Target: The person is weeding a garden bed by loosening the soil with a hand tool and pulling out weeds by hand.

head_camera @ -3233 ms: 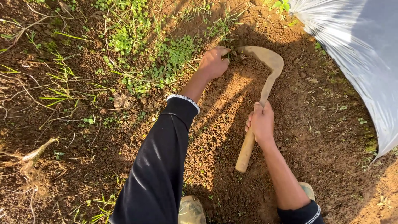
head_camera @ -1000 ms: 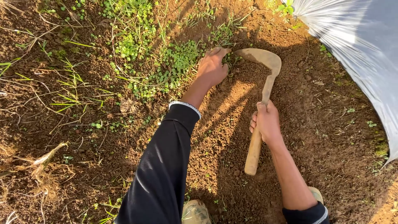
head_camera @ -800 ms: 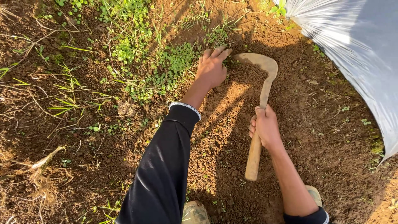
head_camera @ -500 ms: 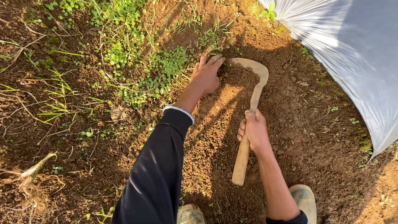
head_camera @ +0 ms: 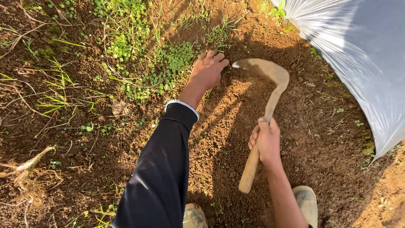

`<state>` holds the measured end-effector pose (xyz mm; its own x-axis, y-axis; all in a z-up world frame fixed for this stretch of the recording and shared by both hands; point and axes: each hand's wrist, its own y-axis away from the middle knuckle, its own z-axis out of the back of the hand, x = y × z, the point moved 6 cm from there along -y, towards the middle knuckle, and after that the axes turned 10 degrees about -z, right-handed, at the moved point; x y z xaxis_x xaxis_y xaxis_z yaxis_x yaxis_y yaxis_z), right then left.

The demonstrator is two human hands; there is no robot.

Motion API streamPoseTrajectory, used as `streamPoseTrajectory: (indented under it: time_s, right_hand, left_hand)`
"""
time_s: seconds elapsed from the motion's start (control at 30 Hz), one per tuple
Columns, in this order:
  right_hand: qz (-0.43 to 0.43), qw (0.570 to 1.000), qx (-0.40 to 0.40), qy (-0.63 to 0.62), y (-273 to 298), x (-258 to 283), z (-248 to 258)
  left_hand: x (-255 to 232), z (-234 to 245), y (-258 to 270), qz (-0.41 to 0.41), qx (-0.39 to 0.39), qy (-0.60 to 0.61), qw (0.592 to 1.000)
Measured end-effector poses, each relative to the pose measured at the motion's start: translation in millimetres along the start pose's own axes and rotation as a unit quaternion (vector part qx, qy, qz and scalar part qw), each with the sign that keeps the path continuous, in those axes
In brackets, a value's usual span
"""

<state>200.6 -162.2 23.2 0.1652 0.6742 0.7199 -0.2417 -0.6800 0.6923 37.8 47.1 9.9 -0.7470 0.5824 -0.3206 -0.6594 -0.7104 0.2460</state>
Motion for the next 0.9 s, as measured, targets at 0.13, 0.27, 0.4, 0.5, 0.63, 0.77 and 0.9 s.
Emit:
streamPoseTrajectory:
  time_s: [0.13, 0.27, 0.4, 0.5, 0.63, 0.77, 0.9]
  right_hand:
    - [0.073, 0.997, -0.018, -0.035, -29, 32, -1]
    - [0.07, 0.997, -0.016, -0.022, -33, 34, -19]
    - [0.03, 0.999, -0.003, 0.043, -26, 27, -18]
    - [0.061, 0.998, -0.016, 0.017, -38, 32, -17]
    - [0.064, 0.997, -0.006, 0.038, -49, 36, -30]
    - [0.018, 0.996, -0.008, 0.085, -31, 31, -23]
    - [0.07, 0.995, -0.008, 0.073, -40, 49, -25]
  left_hand:
    - [5, -10, -5, 0.003, -0.009, -0.035, 0.999]
    - [17, -9, 10, 0.039, -0.025, 0.03, 0.998]
    - [32, -2, 33, 0.084, -0.054, 0.071, 0.992]
    - [44, -15, 38, 0.082, -0.073, 0.053, 0.993]
    - [61, -42, 23, 0.065, -0.108, 0.054, 0.991]
    - [50, -18, 32, 0.07, -0.117, 0.061, 0.989]
    - [57, -44, 23, 0.075, -0.117, 0.072, 0.988]
